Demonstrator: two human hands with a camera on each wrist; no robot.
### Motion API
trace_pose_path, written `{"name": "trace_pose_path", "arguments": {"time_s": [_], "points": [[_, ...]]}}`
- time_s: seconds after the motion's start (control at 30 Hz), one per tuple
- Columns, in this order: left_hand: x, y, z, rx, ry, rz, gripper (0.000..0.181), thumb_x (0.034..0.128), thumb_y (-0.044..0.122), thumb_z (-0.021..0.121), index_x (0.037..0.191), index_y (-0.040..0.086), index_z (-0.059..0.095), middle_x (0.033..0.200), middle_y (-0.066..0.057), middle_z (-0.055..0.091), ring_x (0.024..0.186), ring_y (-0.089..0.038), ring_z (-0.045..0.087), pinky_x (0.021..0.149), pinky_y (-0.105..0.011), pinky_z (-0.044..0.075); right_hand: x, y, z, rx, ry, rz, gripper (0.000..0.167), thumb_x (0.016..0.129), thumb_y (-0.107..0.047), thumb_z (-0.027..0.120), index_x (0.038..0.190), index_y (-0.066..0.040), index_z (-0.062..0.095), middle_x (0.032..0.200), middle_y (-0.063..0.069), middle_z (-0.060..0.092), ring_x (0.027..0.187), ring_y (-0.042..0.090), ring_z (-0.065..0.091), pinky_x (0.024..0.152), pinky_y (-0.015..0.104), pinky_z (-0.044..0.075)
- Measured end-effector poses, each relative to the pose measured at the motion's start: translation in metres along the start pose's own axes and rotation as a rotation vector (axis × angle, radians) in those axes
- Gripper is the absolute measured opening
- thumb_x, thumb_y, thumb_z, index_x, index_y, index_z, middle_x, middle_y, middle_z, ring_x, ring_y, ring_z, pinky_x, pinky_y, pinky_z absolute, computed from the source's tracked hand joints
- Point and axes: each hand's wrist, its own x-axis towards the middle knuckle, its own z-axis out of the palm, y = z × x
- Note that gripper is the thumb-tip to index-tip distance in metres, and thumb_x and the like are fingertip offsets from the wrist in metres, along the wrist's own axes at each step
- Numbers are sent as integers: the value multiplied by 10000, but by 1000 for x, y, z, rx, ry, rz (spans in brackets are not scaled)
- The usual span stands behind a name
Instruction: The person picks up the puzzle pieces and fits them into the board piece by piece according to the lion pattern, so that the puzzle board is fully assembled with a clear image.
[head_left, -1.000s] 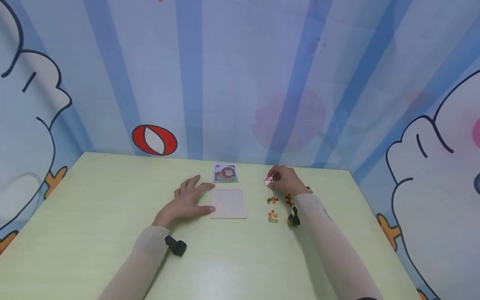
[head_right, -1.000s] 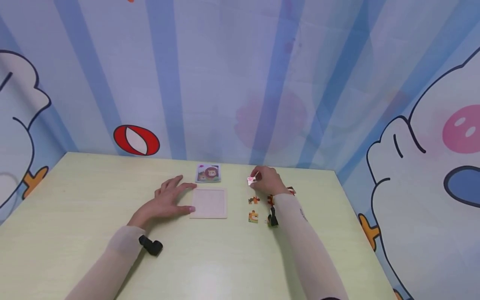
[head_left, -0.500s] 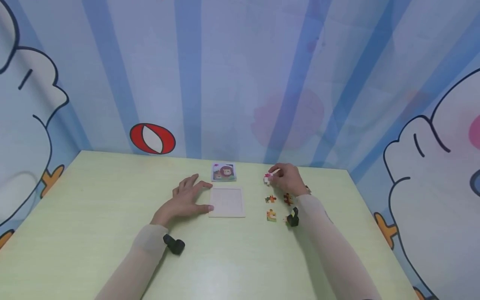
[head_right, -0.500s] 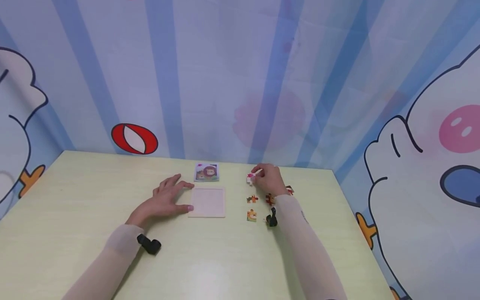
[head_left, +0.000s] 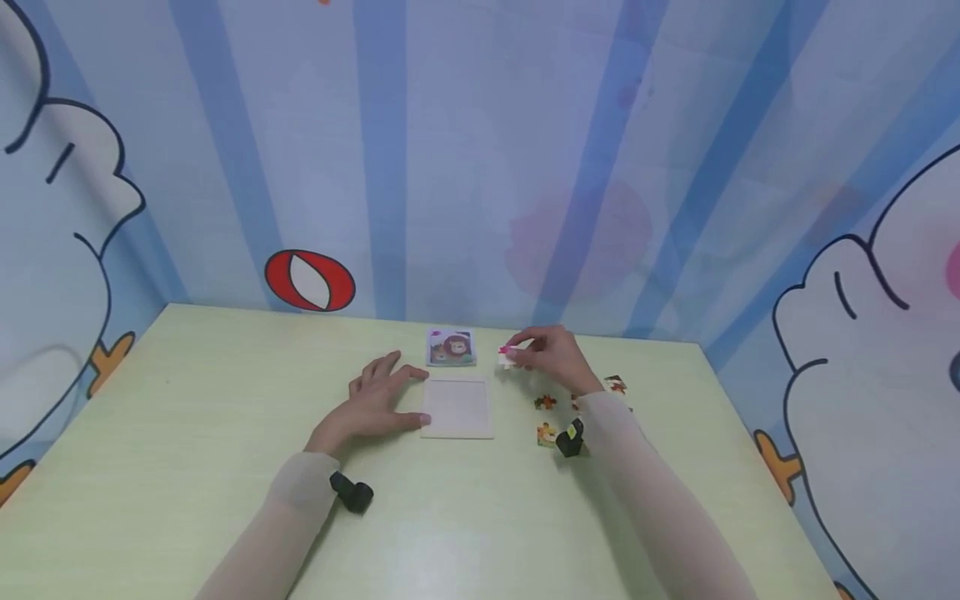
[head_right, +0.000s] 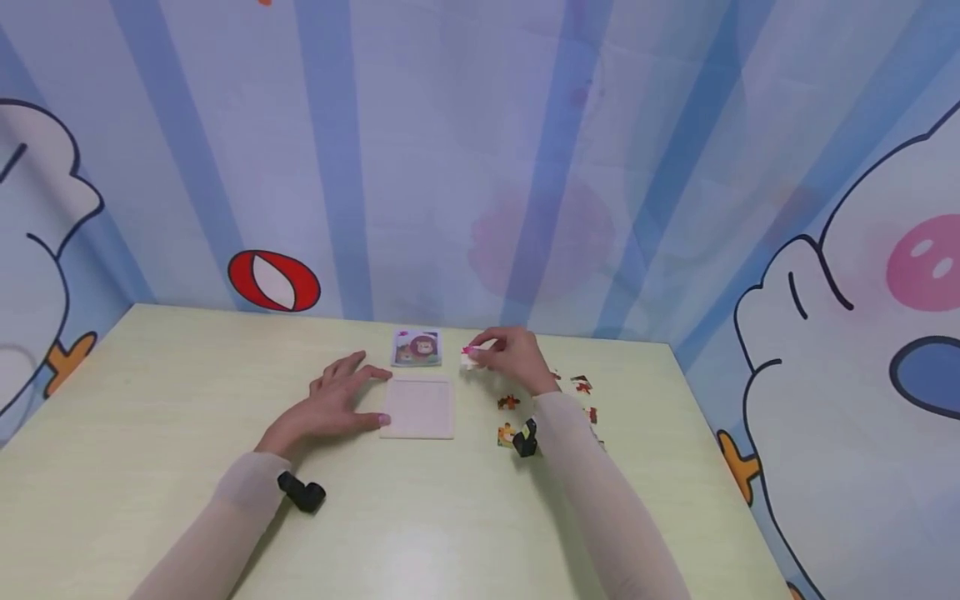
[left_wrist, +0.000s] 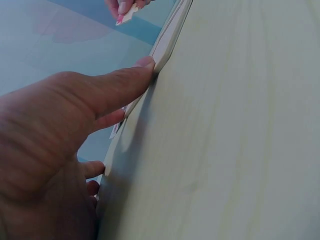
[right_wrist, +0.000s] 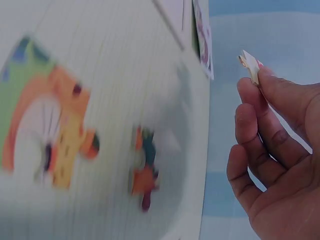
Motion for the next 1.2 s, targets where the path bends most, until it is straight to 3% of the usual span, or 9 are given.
{"name": "trace_pose_path", "arguments": {"time_s": [0.17,0.3,0.67,1.2], "points": [[-2,3,-2,16,-9,-21,703,918,446,810,1519,203,538,1787,-274,117,1632,-555,68,1217,-814,120,2,-10,16,53,-51,7,194,1005,-158,760,1177,-85,811,963,190,832,933,441,774,869,557,614],[-1,3,-1,38,-7,-30,701,921,448,811,1523,214,537,1791,-260,127,1635,-546,88,1219,-813,139,3,-18,29,35,-71,26,182,1002,-172,765,1156,-96,826,929,156,839,909,421,780,808,488,613],[-2,5,-1,27,-2,-22,709,908,518,803,1506,237,545,1779,-278,130,1622,-563,77,1199,-829,131,10,-26,68,-24,-68,117,139,964,-204,804,1068,-125,851,836,47,796,713,158,677,630,260,511],[-1,7,-1,45,-22,-55,706,930,468,803,1539,240,528,1801,-237,109,1644,-521,64,1236,-794,132,18,-36,99,-13,-107,157,121,950,-160,814,1025,-68,836,702,39,738,567,106,632,566,223,505]]}}
